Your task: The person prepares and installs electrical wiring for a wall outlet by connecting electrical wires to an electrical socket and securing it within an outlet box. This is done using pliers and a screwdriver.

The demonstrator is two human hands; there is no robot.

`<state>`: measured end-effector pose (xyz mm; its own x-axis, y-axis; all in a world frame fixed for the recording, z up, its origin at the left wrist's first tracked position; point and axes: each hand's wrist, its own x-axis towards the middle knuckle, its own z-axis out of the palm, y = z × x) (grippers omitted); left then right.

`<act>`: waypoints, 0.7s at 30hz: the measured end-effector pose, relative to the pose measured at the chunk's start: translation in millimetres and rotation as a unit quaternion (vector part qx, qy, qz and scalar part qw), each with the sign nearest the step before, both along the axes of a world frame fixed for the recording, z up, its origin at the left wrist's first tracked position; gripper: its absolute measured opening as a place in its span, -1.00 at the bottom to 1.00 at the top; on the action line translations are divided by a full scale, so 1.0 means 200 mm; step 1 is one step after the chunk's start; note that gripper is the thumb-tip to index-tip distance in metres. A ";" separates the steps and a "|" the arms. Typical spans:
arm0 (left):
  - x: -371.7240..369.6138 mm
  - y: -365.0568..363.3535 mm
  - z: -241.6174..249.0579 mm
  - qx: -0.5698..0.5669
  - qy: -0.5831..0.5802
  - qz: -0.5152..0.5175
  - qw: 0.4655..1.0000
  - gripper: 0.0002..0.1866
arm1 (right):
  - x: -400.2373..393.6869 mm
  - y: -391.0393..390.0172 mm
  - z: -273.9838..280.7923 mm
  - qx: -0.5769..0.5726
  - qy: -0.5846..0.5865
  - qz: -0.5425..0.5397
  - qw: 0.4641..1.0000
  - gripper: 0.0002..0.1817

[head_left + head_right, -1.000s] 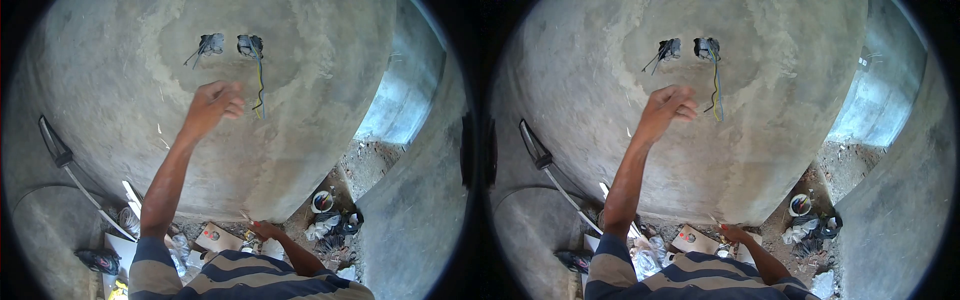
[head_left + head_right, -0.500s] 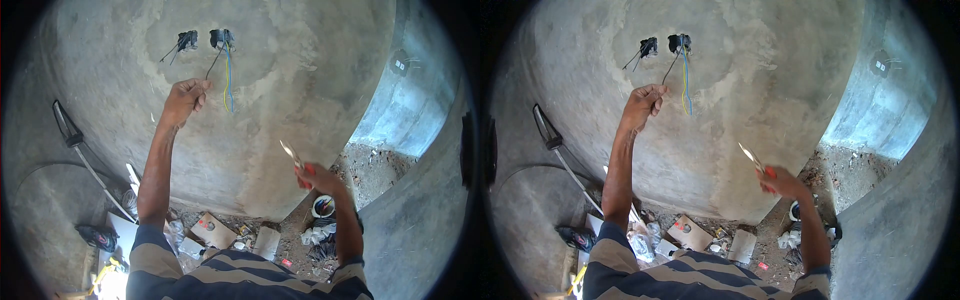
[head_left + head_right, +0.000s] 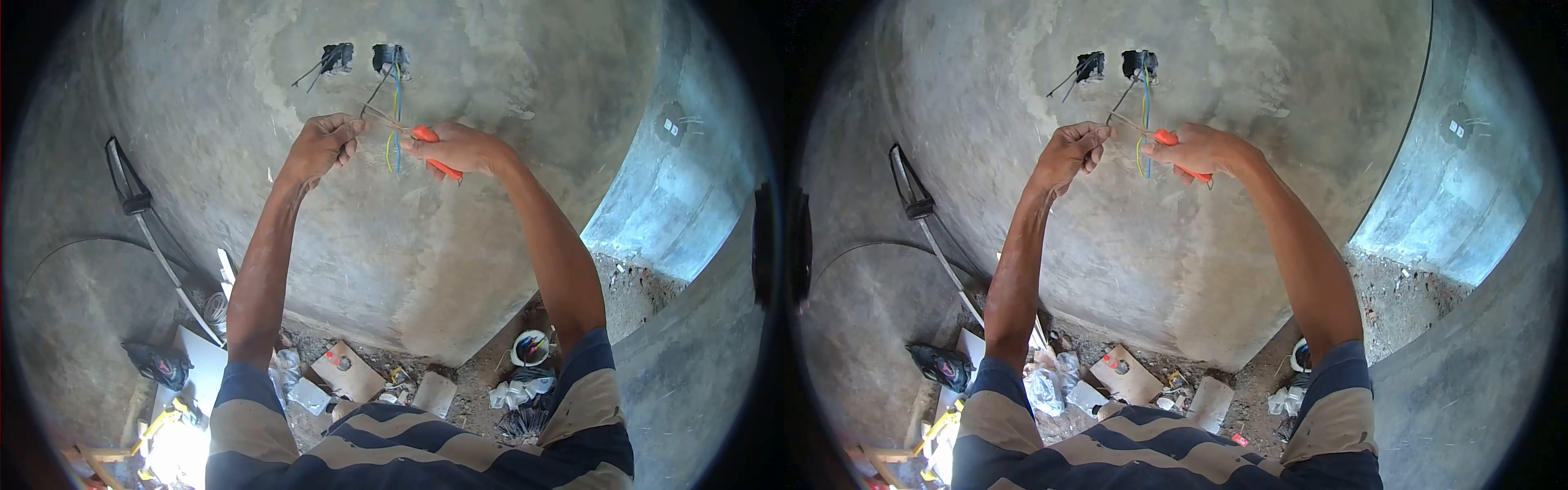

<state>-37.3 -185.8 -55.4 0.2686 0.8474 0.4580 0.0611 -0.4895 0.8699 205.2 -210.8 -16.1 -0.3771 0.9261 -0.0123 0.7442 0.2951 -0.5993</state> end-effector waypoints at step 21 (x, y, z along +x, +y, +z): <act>-0.04 0.03 0.01 -0.009 0.015 -0.017 1.000 -0.73 | -0.10 0.02 0.09 0.055 -0.124 -0.013 0.991 -0.33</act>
